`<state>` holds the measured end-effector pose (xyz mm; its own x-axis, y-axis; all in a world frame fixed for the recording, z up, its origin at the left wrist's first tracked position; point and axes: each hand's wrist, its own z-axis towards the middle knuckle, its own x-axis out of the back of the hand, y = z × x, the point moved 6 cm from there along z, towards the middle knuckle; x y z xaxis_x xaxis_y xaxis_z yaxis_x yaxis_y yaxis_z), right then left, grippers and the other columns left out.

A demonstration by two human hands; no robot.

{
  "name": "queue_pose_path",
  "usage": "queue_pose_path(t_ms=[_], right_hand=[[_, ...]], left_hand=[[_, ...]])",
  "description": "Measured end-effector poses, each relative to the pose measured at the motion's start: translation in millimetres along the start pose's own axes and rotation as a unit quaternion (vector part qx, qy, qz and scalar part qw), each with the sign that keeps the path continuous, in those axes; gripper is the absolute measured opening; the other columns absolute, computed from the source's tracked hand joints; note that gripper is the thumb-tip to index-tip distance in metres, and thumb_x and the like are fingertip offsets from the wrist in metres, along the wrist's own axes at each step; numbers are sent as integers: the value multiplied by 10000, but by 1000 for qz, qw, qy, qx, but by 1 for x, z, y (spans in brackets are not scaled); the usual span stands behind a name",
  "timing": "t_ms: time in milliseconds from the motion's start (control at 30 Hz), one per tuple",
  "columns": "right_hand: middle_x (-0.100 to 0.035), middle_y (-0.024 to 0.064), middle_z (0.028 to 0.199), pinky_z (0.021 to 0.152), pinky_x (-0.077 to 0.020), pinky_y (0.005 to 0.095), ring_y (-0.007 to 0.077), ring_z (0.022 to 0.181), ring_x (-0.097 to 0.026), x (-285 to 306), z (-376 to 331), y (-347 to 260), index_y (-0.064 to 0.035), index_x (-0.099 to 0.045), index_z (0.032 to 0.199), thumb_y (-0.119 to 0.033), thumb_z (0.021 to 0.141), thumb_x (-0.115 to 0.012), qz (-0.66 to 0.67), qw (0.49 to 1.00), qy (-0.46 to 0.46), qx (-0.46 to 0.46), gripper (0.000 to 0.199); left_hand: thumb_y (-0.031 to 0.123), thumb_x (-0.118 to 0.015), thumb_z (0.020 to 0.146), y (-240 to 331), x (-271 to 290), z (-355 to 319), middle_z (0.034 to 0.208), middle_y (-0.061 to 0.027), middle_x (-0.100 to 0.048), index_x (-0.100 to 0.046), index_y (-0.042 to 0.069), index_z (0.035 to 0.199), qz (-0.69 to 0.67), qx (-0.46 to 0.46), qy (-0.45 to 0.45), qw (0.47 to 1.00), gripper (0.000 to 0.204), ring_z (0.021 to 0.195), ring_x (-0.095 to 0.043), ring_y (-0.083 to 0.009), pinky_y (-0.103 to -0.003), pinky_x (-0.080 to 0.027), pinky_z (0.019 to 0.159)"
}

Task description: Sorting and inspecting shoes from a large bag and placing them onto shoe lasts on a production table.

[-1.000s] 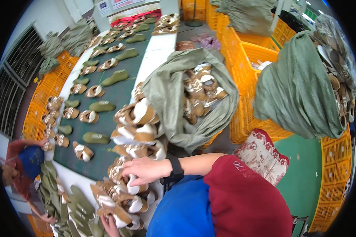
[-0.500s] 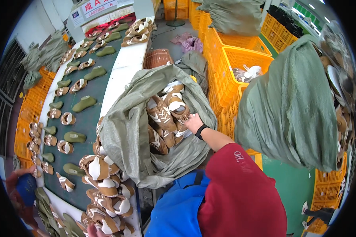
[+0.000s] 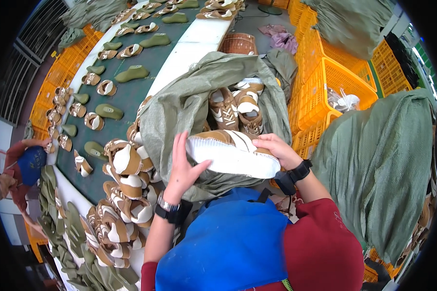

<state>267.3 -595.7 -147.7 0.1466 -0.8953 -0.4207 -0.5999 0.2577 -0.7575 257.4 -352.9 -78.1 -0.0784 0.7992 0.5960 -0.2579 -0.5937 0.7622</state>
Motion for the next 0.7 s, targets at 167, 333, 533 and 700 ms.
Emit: queue_pose_path(t_ms=[167, 333, 533, 700], right_hand=[[-640, 62, 773, 570, -483, 194, 82, 628, -608, -9, -8, 6, 14, -606, 900, -174, 844, -576, 14, 999, -51, -12, 199], [-642, 49, 797, 589, -484, 196, 78, 653, -608, -26, -16, 4, 3, -606, 920, -247, 861, -547, 50, 997, -64, -16, 264], [-632, 52, 858, 663, -470, 210, 89, 742, -598, -28, -1, 3, 18, -596, 952, -249, 862, -544, 24, 996, -68, 45, 286], [-601, 101, 955, 779, -450, 256, 162, 866, -573, -66, 13, -43, 50, -513, 1094, -221, 853, -565, -406, 906, 57, 109, 366]], left_hand=[[121, -681, 747, -20, 1, 17, 755, -31, -624, -603, -18, 913, -212, 153, -57, 963, 230, 667, -584, -72, -208, -472, 584], [237, -614, 832, -66, -3, 4, 722, -26, -620, -622, -31, 820, -333, 282, 1, 900, 268, 635, -553, -61, -199, -435, 563], [262, -556, 866, -72, -13, -18, 917, -68, -593, -509, -15, 1097, -347, 343, -6, 873, 363, 778, -542, -84, -216, -446, 670], [152, -580, 851, -63, -25, -58, 1012, -54, -566, -447, 9, 1193, -252, 236, -175, 922, 393, 901, -541, -112, -248, -456, 782]])
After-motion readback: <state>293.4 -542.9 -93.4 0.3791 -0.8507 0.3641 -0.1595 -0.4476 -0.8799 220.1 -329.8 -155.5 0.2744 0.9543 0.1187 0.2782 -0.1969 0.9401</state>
